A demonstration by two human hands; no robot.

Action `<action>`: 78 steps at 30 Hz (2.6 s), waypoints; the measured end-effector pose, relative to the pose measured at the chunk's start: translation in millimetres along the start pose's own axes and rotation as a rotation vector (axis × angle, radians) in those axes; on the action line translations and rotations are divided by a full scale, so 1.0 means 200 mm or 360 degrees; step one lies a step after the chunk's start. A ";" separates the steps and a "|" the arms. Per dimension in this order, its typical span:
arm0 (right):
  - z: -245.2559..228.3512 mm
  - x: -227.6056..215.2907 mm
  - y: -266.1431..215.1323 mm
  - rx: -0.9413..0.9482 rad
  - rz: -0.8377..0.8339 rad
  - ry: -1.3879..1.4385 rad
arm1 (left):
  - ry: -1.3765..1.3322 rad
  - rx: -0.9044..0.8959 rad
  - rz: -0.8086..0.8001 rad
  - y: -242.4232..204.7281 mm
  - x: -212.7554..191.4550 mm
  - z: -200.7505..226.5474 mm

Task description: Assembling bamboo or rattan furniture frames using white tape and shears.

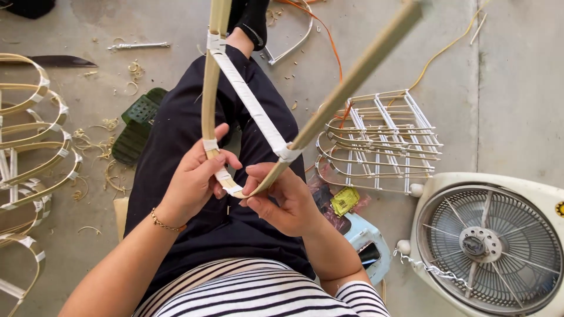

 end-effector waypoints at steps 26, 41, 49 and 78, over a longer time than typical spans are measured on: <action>0.60 -0.84 -0.49 0.0195 0.1064 0.0026 | -0.0152 -0.0530 -0.0177 0.02 -0.12 -0.17; 1.94 -1.35 -1.76 0.1204 0.1765 -0.1760 | -0.0309 -0.0728 -0.0003 0.01 -0.21 -0.25; 1.71 -1.44 -1.82 0.1183 0.2069 -0.0890 | -0.0328 -0.0725 -0.0090 0.07 -0.13 -0.27; 0.61 -0.19 0.34 0.0485 0.0304 -0.0580 | -0.0614 -0.0616 -0.0082 0.00 -0.38 -0.29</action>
Point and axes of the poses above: each hand's wrist, its own y-axis towards the middle knuckle, its own x-axis out of the palm, z = x × y, the point moved 3 cm from there along y, towards the middle knuckle, and after that the axes turned 5 degrees about y, right-handed, at the moved point
